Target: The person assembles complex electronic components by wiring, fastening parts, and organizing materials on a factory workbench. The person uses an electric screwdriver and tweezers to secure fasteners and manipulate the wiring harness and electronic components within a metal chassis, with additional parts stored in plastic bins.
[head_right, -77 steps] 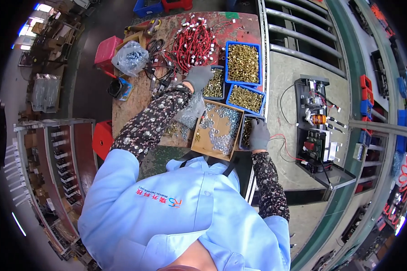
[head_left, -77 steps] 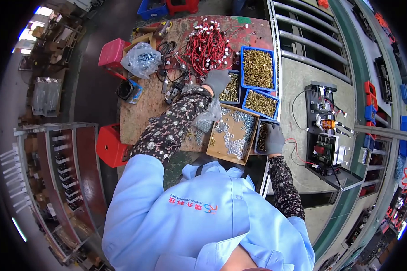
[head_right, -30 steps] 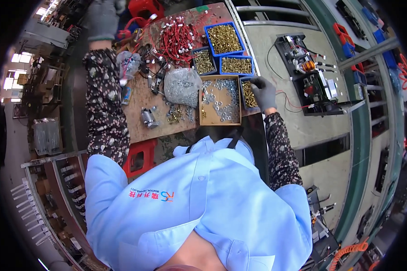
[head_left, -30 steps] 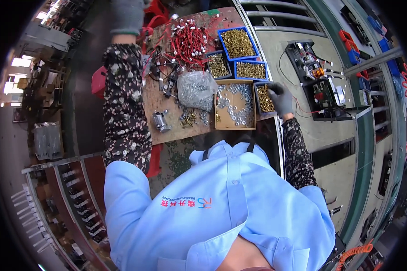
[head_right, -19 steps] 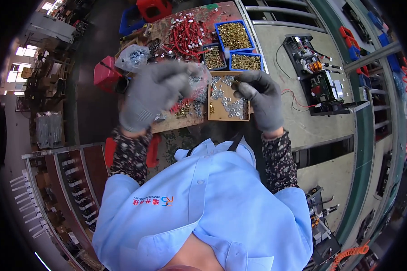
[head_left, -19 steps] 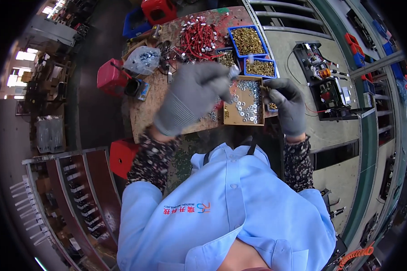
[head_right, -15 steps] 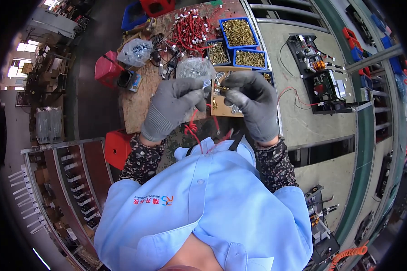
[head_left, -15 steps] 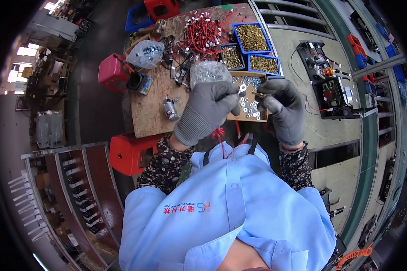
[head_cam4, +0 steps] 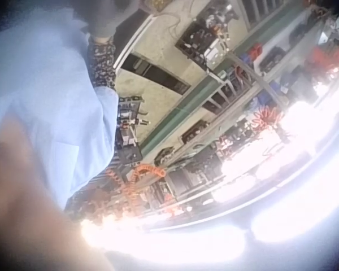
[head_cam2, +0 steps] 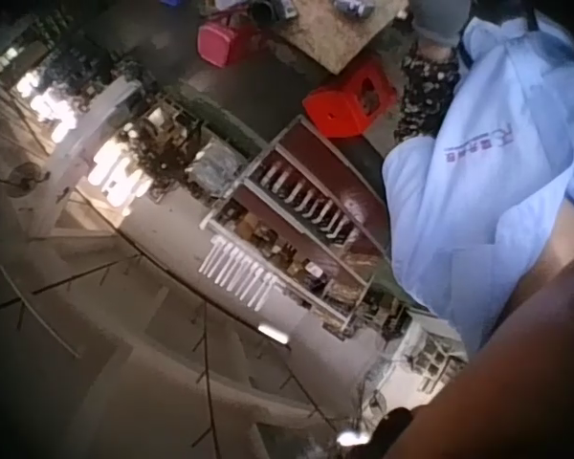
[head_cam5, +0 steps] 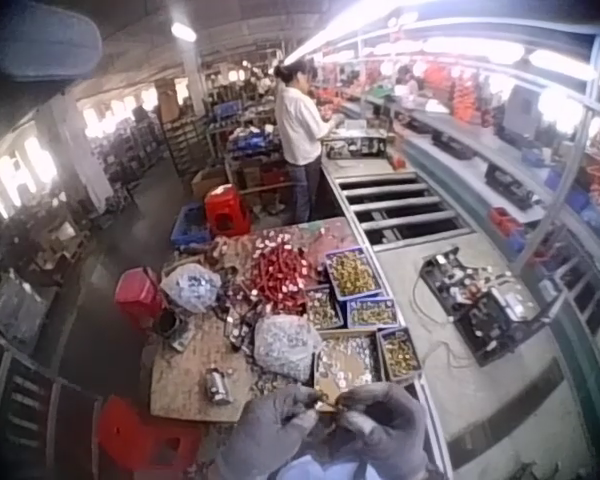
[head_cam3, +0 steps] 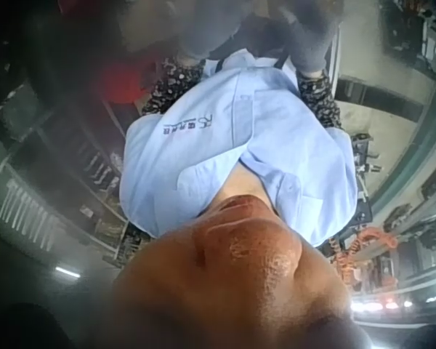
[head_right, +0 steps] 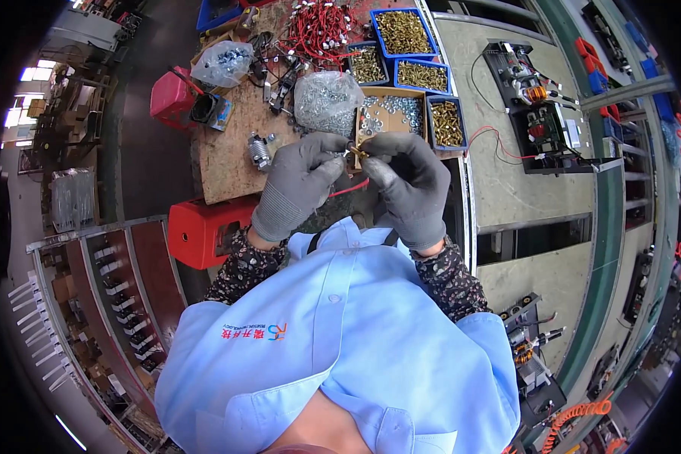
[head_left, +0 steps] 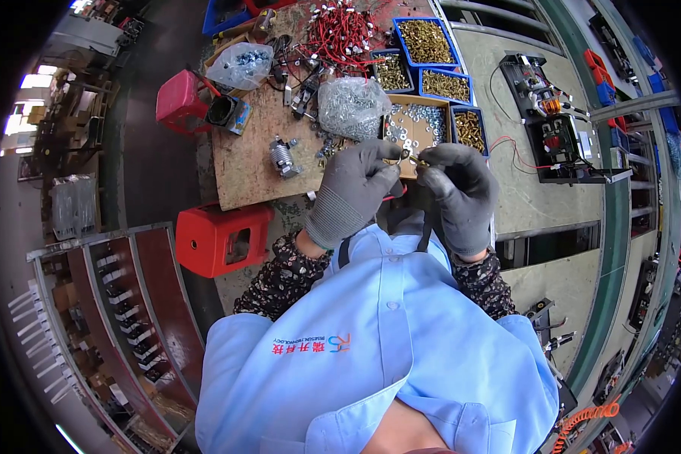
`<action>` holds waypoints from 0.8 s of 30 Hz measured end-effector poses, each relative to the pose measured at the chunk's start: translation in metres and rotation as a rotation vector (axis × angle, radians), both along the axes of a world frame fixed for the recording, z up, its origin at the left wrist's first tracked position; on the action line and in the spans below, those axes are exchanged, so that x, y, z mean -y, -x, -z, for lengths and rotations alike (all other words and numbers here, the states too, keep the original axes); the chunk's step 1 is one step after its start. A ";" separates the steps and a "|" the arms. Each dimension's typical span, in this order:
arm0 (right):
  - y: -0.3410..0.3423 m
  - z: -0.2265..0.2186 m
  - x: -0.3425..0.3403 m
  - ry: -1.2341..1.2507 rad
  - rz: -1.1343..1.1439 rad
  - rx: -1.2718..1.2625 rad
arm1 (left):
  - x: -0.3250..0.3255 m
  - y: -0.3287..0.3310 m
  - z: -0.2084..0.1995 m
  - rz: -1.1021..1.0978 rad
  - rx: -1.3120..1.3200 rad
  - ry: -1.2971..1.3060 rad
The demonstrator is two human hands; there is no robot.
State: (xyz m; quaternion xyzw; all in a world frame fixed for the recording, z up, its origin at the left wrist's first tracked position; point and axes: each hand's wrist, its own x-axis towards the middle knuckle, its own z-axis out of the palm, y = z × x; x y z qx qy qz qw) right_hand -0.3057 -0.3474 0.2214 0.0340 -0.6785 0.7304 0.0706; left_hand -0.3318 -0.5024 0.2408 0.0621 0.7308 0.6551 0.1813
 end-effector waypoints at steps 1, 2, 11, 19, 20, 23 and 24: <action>-0.002 -0.001 -0.001 0.071 0.017 -0.006 | 0.001 0.000 0.002 -0.013 0.076 -0.090; -0.003 -0.002 -0.002 0.142 0.034 -0.012 | 0.001 0.001 0.003 -0.028 0.151 -0.180; 0.011 0.010 -0.009 0.035 -0.139 -0.040 | 0.011 0.002 0.021 0.129 0.745 -0.797; 0.017 0.017 -0.009 -0.141 -0.074 -0.217 | 0.013 0.007 0.030 0.267 0.883 -0.875; 0.017 0.017 -0.011 -0.140 -0.076 -0.213 | 0.013 0.006 0.029 0.314 0.898 -0.827; 0.016 0.018 -0.018 -0.262 -0.146 -0.240 | 0.007 0.002 0.036 0.232 0.974 -0.958; 0.016 0.019 -0.019 -0.191 -0.105 -0.204 | 0.007 0.006 0.036 0.251 1.010 -1.056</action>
